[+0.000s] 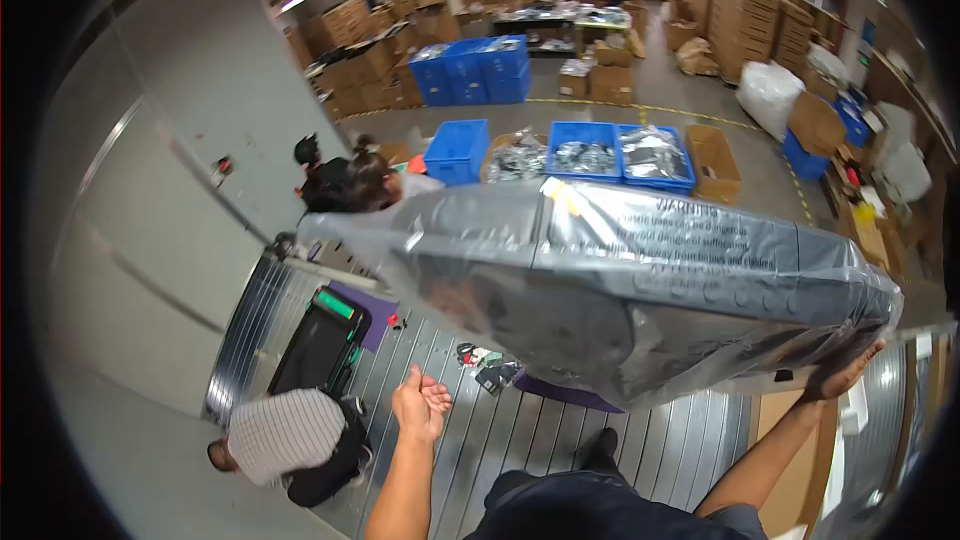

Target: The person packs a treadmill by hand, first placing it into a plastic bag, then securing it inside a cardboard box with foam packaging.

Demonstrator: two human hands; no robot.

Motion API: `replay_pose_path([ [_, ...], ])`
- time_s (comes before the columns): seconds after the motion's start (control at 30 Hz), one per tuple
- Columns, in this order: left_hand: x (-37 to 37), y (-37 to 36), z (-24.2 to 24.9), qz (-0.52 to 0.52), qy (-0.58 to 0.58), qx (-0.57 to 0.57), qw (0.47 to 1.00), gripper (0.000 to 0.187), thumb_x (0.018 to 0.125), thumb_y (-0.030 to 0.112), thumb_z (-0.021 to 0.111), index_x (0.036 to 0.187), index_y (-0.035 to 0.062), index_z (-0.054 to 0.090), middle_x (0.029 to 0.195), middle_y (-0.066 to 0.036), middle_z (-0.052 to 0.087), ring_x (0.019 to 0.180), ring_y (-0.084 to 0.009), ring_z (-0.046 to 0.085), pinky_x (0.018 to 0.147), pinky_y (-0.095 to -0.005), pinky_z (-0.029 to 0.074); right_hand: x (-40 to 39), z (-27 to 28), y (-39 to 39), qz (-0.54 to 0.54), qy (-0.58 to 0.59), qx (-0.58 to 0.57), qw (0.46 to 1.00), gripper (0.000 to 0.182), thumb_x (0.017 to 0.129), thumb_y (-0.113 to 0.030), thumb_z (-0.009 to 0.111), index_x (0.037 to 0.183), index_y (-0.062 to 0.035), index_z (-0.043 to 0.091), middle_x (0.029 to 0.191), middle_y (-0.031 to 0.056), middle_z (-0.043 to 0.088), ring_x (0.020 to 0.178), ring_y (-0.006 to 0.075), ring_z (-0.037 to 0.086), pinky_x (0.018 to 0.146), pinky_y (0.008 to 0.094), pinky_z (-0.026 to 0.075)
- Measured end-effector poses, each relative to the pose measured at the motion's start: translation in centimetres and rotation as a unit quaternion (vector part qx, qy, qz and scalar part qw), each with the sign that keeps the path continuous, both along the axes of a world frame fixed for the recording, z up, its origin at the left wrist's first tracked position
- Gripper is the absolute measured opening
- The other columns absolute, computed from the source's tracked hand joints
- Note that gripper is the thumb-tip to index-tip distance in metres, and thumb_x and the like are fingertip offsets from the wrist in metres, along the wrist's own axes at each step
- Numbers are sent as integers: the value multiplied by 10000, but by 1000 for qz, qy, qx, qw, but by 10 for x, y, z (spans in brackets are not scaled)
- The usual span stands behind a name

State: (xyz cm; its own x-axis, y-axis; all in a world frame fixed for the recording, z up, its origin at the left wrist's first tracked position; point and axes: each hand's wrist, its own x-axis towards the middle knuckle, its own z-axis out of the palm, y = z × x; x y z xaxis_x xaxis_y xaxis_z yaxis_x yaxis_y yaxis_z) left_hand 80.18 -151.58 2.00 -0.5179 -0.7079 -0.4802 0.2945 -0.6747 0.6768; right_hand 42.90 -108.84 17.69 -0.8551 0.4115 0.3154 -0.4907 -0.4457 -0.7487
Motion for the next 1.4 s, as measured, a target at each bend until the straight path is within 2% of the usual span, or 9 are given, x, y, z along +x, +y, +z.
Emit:
replay_pose_path([
  [0.03,4,-8,-9,-73,98,85,989,594,892,503,484,945,-88,488,638,-172,591,505,-235,544,416,-332,385,21,-9,1,-82,5,52,995,621,969,-468,280,1386,-7,291,1417,135,324,1288,266,334,1087,384,240],
  [0.07,-10,10,29,-93,-48,66,992,687,867,599,438,983,-76,488,677,-186,598,528,-236,546,454,-318,395,40,-17,2,-169,1,102,980,617,974,-458,273,1394,-5,277,1422,140,313,1299,263,315,1090,384,233],
  [0.1,-17,20,56,-146,-104,99,979,601,878,599,393,885,9,505,605,-44,427,514,-177,435,469,-314,372,65,-11,-9,-198,-11,66,978,615,974,-454,274,1398,-9,270,1422,136,310,1301,259,307,1093,382,223],
  [0.17,1,9,44,-225,-50,196,953,696,864,631,359,1042,-29,487,681,-107,504,550,-198,449,468,-324,356,106,-22,7,-154,8,-8,988,615,972,-457,278,1399,-14,261,1409,129,319,1286,253,318,1084,378,229],
  [0.2,18,11,25,-245,22,119,962,751,864,627,339,1166,-56,423,857,-181,565,635,-241,521,539,-372,442,127,-27,10,-145,12,-20,989,617,969,-466,279,1394,-18,270,1397,128,330,1273,250,329,1073,378,241],
  [0.33,51,20,3,-290,19,-64,955,717,868,594,354,1186,-47,409,913,-174,542,703,-245,502,594,-382,430,208,-36,27,-112,-4,-46,993,624,957,-498,283,1375,-35,304,1351,123,375,1221,238,374,1032,374,290],
  [0.97,183,349,-29,-512,-68,-296,804,596,885,437,421,1281,-3,345,1175,-141,434,1026,-268,413,851,-426,371,584,-88,181,18,-163,-404,900,552,908,-505,442,1185,-33,516,1084,61,589,979,158,569,866,308,456],
  [1.13,247,395,-51,-545,-47,-353,759,579,890,396,439,1306,9,328,1244,-132,406,1112,-274,389,919,-437,355,645,-131,243,-113,-220,-296,922,436,896,-329,562,1210,-52,441,1035,60,556,899,150,564,805,316,481],
  [1.4,263,467,-95,-605,51,-443,660,566,898,330,468,1345,27,301,1354,-119,360,1248,-283,351,1028,-456,330,624,-288,338,-89,-440,-211,868,581,739,-433,719,1099,-45,479,885,72,571,745,133,583,531,310,486],
])
